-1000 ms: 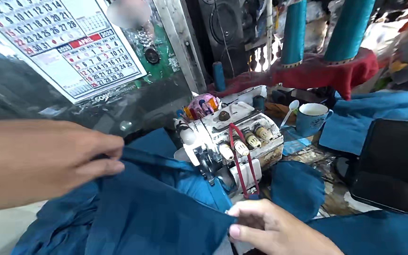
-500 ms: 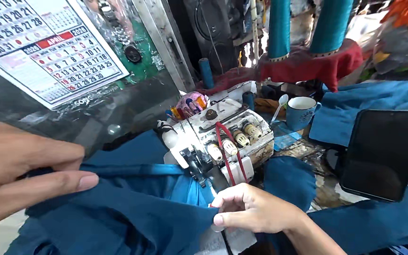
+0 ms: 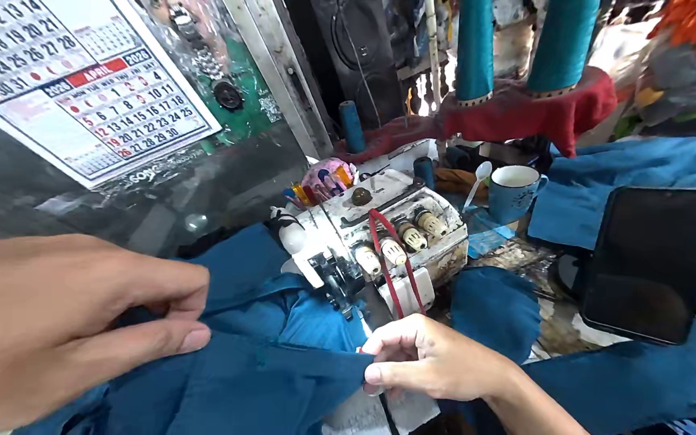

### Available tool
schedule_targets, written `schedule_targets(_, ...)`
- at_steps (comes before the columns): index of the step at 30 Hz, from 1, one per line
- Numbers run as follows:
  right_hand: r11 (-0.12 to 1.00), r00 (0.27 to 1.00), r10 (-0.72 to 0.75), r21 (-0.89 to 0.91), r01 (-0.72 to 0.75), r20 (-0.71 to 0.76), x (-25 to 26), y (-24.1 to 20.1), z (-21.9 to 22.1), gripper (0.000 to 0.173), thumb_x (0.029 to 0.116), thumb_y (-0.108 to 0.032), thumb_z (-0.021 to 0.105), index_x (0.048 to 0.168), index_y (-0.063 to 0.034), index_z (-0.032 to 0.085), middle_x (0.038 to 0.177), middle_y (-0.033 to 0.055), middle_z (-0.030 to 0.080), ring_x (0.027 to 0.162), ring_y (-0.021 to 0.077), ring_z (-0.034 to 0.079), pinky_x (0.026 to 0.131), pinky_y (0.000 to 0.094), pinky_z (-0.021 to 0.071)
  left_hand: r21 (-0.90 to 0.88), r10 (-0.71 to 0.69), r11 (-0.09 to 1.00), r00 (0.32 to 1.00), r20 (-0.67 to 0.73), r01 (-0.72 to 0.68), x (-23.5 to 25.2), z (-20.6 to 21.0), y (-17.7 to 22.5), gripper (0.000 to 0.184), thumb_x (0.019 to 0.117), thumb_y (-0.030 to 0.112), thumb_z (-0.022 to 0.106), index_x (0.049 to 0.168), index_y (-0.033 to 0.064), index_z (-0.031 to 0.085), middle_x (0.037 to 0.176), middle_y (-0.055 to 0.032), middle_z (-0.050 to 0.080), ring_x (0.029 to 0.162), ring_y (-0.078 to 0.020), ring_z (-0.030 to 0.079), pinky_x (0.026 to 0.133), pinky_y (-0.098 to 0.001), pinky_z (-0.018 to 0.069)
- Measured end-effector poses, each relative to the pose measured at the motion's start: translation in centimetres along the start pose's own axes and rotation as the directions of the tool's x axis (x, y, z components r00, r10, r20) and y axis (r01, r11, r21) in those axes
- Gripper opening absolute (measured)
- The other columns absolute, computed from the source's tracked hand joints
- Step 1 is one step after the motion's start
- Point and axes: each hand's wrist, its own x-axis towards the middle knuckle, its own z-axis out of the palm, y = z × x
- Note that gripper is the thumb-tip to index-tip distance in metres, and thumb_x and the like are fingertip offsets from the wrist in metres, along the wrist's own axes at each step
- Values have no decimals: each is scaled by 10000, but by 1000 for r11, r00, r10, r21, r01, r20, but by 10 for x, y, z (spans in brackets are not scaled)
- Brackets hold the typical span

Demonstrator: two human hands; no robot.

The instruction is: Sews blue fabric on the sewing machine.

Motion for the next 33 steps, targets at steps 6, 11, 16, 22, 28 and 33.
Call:
schedule_targets(6,999,1000,22,42,-21,-17,0,0,0,247,1047,-202,612,1206,-32,693,1039,100,753,926,235,756,772,404,659,-135,95,984,985,-146,-115,20,42,2,238,941,500,627,807,307,667,631,149,603,548,-1,583,445,-251,486)
schedule_targets(11,994,998,50,99,-47,-28,0,-3,-1,259,1053,-179,599,1256,-34,668,1068,113,760,896,250,766,699,391,665,-244,150,953,979,-138,-180,35,52,5,223,959,492,625,831,319,684,624,156,609,515,13,562,408,-209,453)
schedule_targets(16,988,996,86,132,-82,-21,0,-6,0,269,1057,-180,595,1286,-49,651,1048,117,766,757,247,764,589,374,656,-240,159,954,982,-105,-181,46,59,1,309,972,566,583,807,324,680,586,152,568,460,13,504,377,-195,395)
schedule_targets(22,980,989,42,-185,-68,-143,7,-6,21,308,1064,-241,575,1350,-143,630,1049,34,758,747,155,746,614,340,653,-305,54,947,986,-156,-100,29,114,-44,316,976,471,594,941,194,742,843,31,639,687,-94,605,587,-325,524)
schedule_targets(28,794,978,208,-580,-180,-18,34,-13,43,798,1007,-370,622,1659,-241,181,1202,114,698,1061,266,689,956,539,536,-405,48,881,898,-437,-244,-2,147,-54,332,988,397,624,884,117,768,1263,-68,715,1331,-310,574,1183,-566,392)
schedule_targets(33,924,992,24,-377,-68,-120,9,-4,47,388,1022,-250,639,1395,-156,584,1122,37,736,893,144,737,785,369,642,-504,68,833,947,-315,-228,-16,125,-8,373,1010,447,619,930,102,737,800,-5,705,739,-94,675,690,-357,578)
